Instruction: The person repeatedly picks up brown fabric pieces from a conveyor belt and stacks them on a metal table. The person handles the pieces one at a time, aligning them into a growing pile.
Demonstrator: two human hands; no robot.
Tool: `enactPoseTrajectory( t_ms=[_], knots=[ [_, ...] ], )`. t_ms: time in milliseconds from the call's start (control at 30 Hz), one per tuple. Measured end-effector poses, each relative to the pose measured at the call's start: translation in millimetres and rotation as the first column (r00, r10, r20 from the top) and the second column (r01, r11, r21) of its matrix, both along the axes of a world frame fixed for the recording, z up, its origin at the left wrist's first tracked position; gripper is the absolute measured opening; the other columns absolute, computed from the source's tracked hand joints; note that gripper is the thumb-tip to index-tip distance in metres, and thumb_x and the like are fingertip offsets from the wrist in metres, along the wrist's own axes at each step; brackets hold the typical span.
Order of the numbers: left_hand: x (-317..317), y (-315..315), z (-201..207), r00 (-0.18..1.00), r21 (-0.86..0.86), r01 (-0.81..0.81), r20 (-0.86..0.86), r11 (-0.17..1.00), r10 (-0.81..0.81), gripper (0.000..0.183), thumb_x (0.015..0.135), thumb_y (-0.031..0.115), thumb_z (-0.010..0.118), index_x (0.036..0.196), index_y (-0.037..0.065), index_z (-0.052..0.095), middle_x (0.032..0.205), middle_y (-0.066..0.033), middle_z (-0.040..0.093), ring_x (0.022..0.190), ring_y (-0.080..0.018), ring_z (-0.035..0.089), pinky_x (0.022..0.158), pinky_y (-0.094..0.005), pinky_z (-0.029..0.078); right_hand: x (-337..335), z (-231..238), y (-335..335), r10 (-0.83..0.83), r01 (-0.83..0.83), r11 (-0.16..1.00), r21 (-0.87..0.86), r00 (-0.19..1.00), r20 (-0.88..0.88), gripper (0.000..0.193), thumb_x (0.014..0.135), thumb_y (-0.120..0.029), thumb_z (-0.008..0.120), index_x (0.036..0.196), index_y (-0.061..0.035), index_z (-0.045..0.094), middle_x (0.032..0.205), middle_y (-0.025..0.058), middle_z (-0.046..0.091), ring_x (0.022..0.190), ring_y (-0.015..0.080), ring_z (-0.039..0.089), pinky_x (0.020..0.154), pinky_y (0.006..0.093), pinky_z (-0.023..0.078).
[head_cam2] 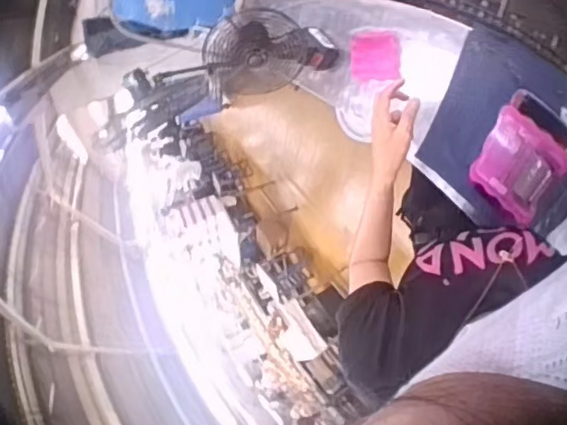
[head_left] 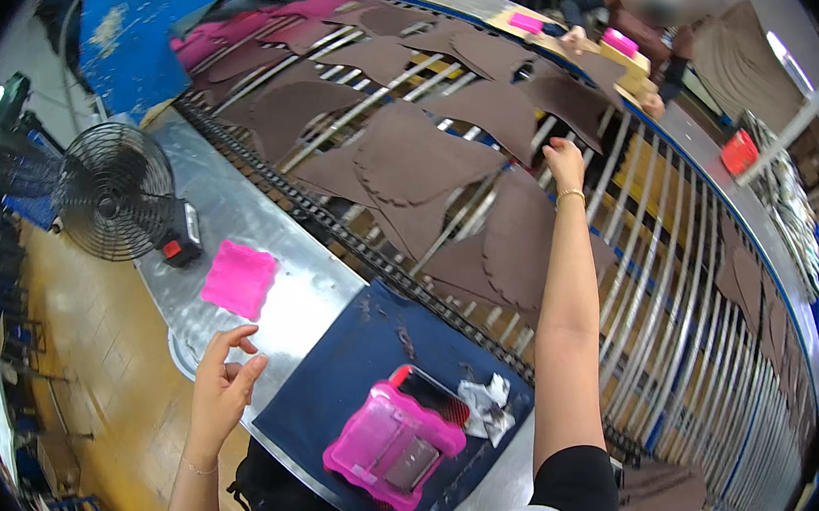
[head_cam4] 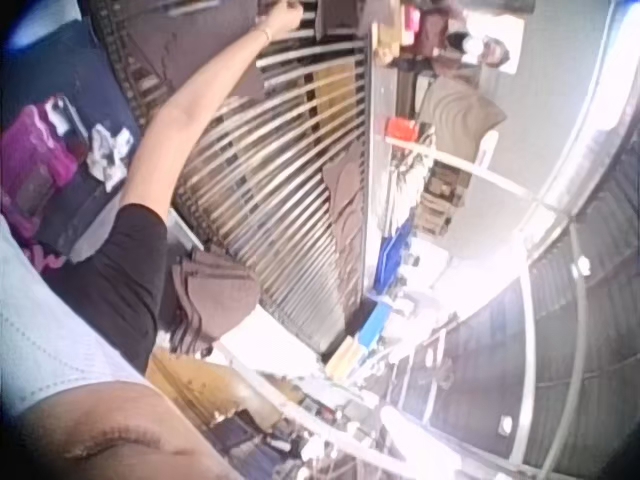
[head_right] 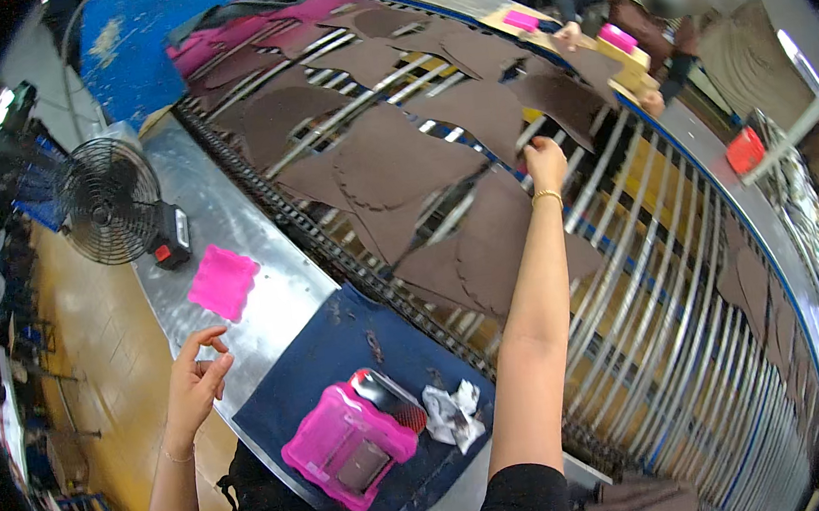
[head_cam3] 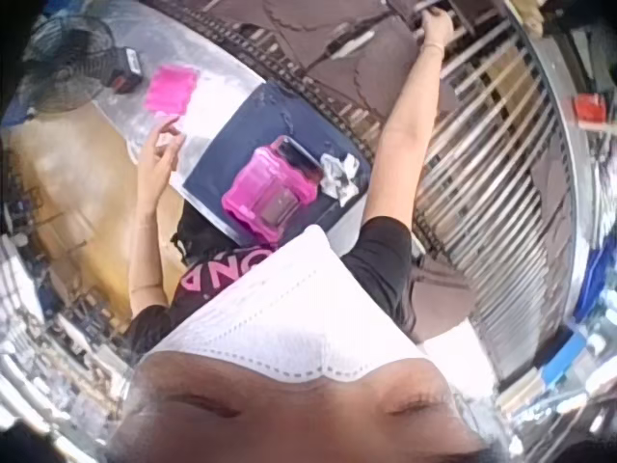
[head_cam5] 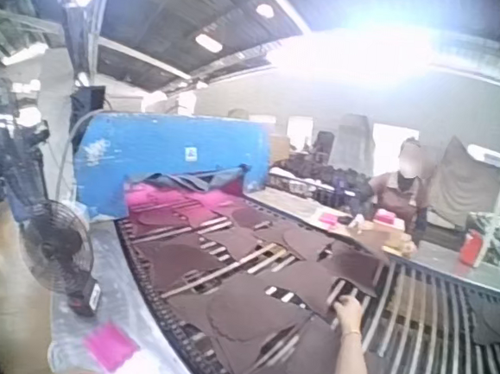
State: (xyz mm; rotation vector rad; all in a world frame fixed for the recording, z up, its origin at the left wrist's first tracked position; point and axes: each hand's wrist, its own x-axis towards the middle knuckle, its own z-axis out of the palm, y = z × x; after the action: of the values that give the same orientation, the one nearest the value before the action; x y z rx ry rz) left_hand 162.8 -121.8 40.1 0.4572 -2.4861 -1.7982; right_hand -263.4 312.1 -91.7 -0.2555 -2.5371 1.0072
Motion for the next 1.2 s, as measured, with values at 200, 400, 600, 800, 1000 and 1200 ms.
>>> enactPoseTrajectory(
  t_ms=[200, 400, 600, 800, 1000, 1200],
  knots=[
    [-30.6, 10.5, 0.4, 0.978, 0.075, 0.205, -0.057, 0.976, -0.201, 0.033, 0.085, 0.009, 0.063, 0.116, 0.006, 0.055, 0.095, -0.0021, 0.050, 0.048, -0.0026, 0.042, 0.040, -0.0178, 0.032, 127.9, 93.6, 22.4, 0.156, -0.168, 0.925, -0.342, 0.986, -0.064, 0.030, 0.083, -0.018, 0.064, 0.108, -0.0019, 0.063, 0.100, 0.0077, 0.067, 0.089, 0.0153, 0.062, 0.079, 0.0276, 0.047],
    [-64.5, 38.4, 3.1, 0.884, 0.168, 0.467, -0.122, 0.868, -0.451, 0.031, 0.086, 0.011, 0.063, 0.116, 0.006, 0.056, 0.093, -0.0004, 0.052, 0.050, -0.0017, 0.043, 0.042, -0.0169, 0.032, 334.8, 194.5, 42.1, -0.009, -0.061, 0.922, -0.383, 0.984, -0.176, 0.031, 0.088, -0.022, 0.060, 0.115, -0.0056, 0.060, 0.104, 0.0005, 0.062, 0.090, 0.0068, 0.055, 0.076, 0.0239, 0.043],
    [-69.3, 58.6, -0.1, 0.782, 0.170, 0.622, -0.195, 0.765, -0.592, 0.028, 0.089, 0.015, 0.060, 0.115, 0.005, 0.056, 0.089, -0.0003, 0.053, 0.047, -0.0018, 0.041, 0.040, -0.0168, 0.029, 580.9, 156.6, 67.6, -0.703, 0.698, 0.660, 0.277, 0.704, -0.098, 0.034, 0.082, -0.027, 0.065, 0.107, -0.0042, 0.063, 0.101, 0.0131, 0.064, 0.091, 0.0239, 0.061, 0.080, 0.0360, 0.047],
    [-71.4, 54.1, -15.9, 0.727, 0.172, 0.685, -0.228, 0.708, -0.647, 0.026, 0.090, 0.018, 0.060, 0.112, 0.004, 0.058, 0.088, -0.0015, 0.055, 0.045, -0.0021, 0.041, 0.039, -0.0166, 0.027, 734.7, 108.6, 75.5, -0.982, 0.847, 0.020, 0.532, -0.082, 0.168, 0.046, 0.079, -0.042, 0.065, 0.111, -0.0098, 0.062, 0.117, 0.0155, 0.056, 0.111, 0.0342, 0.050, 0.087, 0.0543, 0.042],
    [-60.1, 49.4, -4.1, 0.746, 0.221, 0.666, -0.193, 0.713, -0.637, 0.025, 0.087, 0.011, 0.062, 0.110, 0.004, 0.059, 0.086, 0.0011, 0.054, 0.048, -0.0024, 0.043, 0.041, -0.0185, 0.030, 766.6, 96.3, 101.8, -0.901, 0.896, 0.380, 0.228, 0.303, 0.310, 0.053, 0.078, -0.044, 0.066, 0.104, 0.0023, 0.063, 0.094, 0.0230, 0.065, 0.095, 0.0390, 0.058, 0.080, 0.0466, 0.046],
    [-59.3, 39.0, -3.2, 0.747, 0.236, 0.665, -0.186, 0.709, -0.639, 0.023, 0.087, 0.013, 0.063, 0.108, 0.004, 0.060, 0.084, 0.0011, 0.054, 0.049, -0.0015, 0.044, 0.042, -0.0174, 0.034, 779.8, 99.3, 119.0, -0.969, 0.671, 0.248, 0.699, 0.177, 0.173, 0.056, 0.077, -0.040, 0.070, 0.114, -0.0010, 0.058, 0.098, 0.0217, 0.063, 0.093, 0.0367, 0.060, 0.080, 0.0456, 0.047]
  ],
)
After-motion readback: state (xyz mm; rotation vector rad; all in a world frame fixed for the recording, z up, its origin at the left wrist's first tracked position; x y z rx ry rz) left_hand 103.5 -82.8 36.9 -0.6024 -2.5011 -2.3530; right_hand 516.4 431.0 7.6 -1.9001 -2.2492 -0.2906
